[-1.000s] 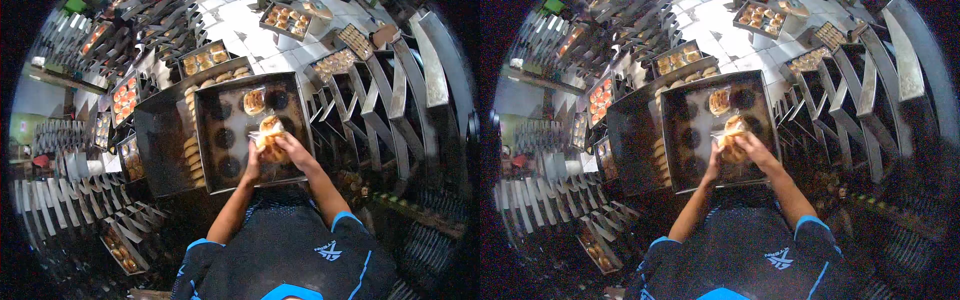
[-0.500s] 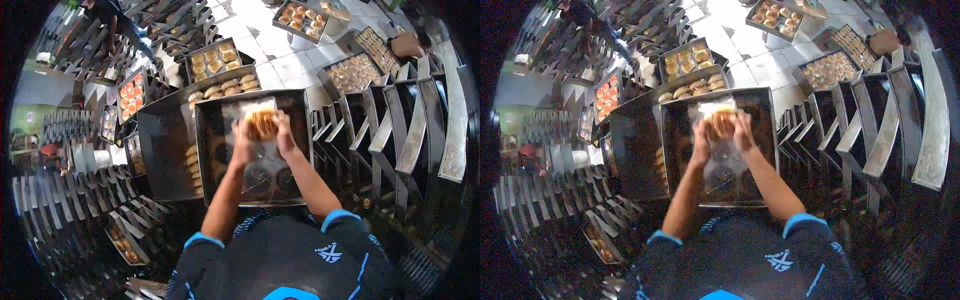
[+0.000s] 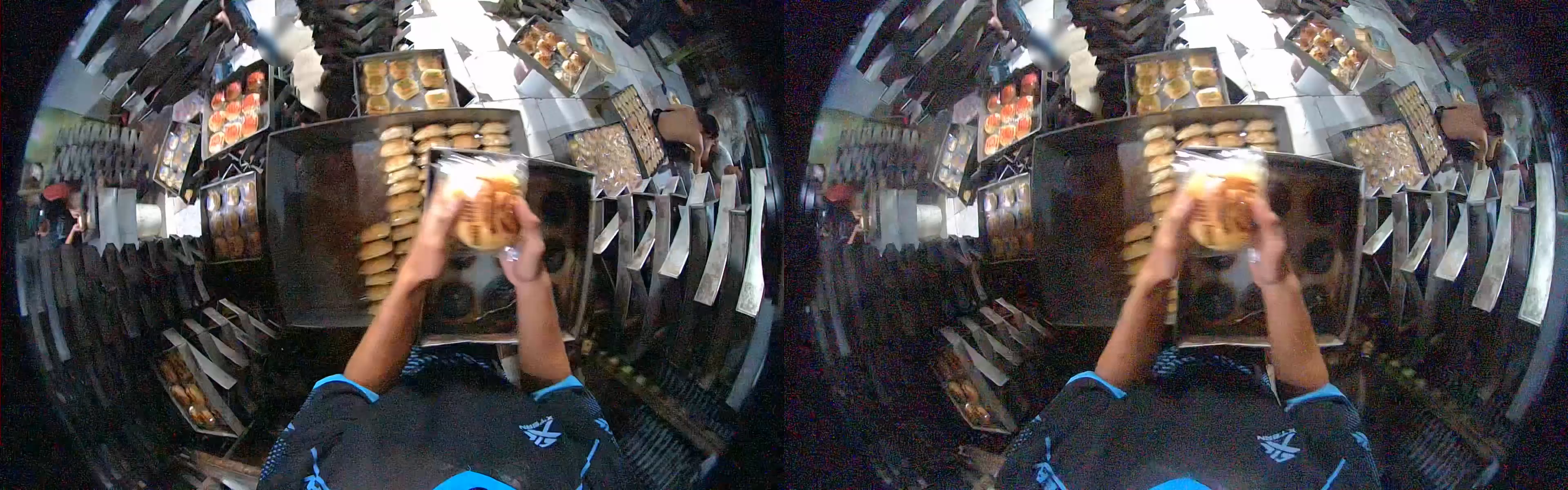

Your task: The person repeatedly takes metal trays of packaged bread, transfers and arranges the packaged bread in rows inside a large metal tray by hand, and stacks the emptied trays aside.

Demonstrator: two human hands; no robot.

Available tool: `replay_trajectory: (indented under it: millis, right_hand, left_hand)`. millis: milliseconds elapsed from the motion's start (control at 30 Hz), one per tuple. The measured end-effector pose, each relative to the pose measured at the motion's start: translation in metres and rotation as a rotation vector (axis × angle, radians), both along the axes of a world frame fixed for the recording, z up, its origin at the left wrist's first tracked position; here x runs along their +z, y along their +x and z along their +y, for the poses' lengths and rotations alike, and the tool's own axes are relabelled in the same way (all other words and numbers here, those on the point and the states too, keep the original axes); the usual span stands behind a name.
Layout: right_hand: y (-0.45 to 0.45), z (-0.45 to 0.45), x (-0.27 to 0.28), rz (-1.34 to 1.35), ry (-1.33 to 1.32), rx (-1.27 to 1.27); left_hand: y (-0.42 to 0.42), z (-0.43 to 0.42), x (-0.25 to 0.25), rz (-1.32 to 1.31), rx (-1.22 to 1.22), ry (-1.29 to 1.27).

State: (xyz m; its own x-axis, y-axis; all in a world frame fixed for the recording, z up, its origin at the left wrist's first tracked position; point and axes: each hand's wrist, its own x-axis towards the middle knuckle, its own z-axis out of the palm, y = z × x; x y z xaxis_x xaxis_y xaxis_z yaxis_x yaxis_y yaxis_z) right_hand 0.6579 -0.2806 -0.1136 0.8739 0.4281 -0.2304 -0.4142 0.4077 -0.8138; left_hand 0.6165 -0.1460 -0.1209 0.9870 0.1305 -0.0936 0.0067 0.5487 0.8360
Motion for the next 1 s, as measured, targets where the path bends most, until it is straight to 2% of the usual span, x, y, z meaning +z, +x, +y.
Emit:
replay_trajectory:
  millis: [33, 100, 133, 167, 233, 300, 333, 367, 400, 433, 500, 533, 600, 667, 700, 767, 833, 900, 933, 1000]
  right_hand:
    - [-0.008, 0.034, -0.009, -0.004, -0.008, -0.007]
    - [-0.005, 0.116, 0.004, 0.002, -0.035, 0.212]
    - [-0.003, 0.153, -0.007, 0.059, -0.092, 0.217]
    - [0.001, 0.183, -0.029, 0.112, -0.149, 0.220]
    - [0.018, 0.225, -0.127, 0.446, -0.238, 0.391]
    - [0.023, 0.248, -0.137, 0.627, -0.373, 0.426]
    - [0.025, 0.254, -0.152, 0.586, -0.450, 0.400]
    - [0.033, 0.256, -0.184, 0.786, -0.473, 0.398]
    - [0.034, 0.255, -0.203, 0.810, -0.398, 0.364]
    - [0.028, 0.256, -0.196, 0.847, -0.369, 0.213]
    - [0.010, 0.250, -0.165, 0.768, -0.533, 0.095]
    - [-0.009, 0.242, -0.161, 0.318, -0.949, 0.212]
    - [-0.030, 0.230, -0.159, -0.164, -1.320, 0.313]
    - [-0.045, 0.225, -0.165, -0.757, -1.656, 0.533]
    - [-0.049, 0.222, -0.169, -0.763, -1.635, 0.516]
    - [-0.035, 0.217, -0.213, -1.439, -1.512, 0.185]
    - [-0.018, 0.215, -0.260, -1.880, -1.949, -0.213]
    - [-0.032, 0.214, -0.242, -1.308, -1.580, 0.330]
    - [-0.032, 0.215, -0.202, -1.339, -1.556, 0.306]
    - [-0.044, 0.200, -0.095, -1.246, -1.368, 0.468]
  left_hand:
    - [-0.014, 0.033, 0.008, 0.010, 0.046, -0.001]
    - [-0.027, 0.102, 0.004, 0.111, 0.067, -0.128]
    - [-0.026, 0.131, -0.012, 0.181, 0.119, -0.169]
    - [-0.023, 0.157, -0.039, 0.247, 0.169, -0.210]
    - [-0.016, 0.198, -0.109, 0.399, 0.172, -0.208]
    - [-0.006, 0.233, -0.183, 0.778, 0.031, -0.247]
    - [0.002, 0.241, -0.214, 0.847, 0.005, -0.264]
    - [0.011, 0.247, -0.236, 0.867, -0.001, -0.266]
    - [0.022, 0.249, -0.255, 0.883, -0.007, -0.257]
    - [0.033, 0.248, -0.267, 0.889, 0.000, -0.241]
    - [0.048, 0.241, -0.289, 0.886, 0.031, -0.202]
    - [0.052, 0.235, -0.296, 0.886, 0.049, -0.188]
    - [0.056, 0.225, -0.306, 0.878, 0.080, -0.155]
    - [0.053, 0.215, -0.311, 0.874, 0.107, -0.134]
    - [0.052, 0.210, -0.310, 0.868, 0.122, -0.122]
    - [0.054, 0.215, -0.313, 0.853, 0.155, -0.090]
    - [0.052, 0.221, -0.316, 0.843, 0.185, -0.050]
    - [0.043, 0.224, -0.320, 0.862, 0.207, -0.016]
    - [0.034, 0.227, -0.319, 0.876, 0.220, 0.009]
    - [0.013, 0.231, -0.318, 0.920, 0.262, 0.089]
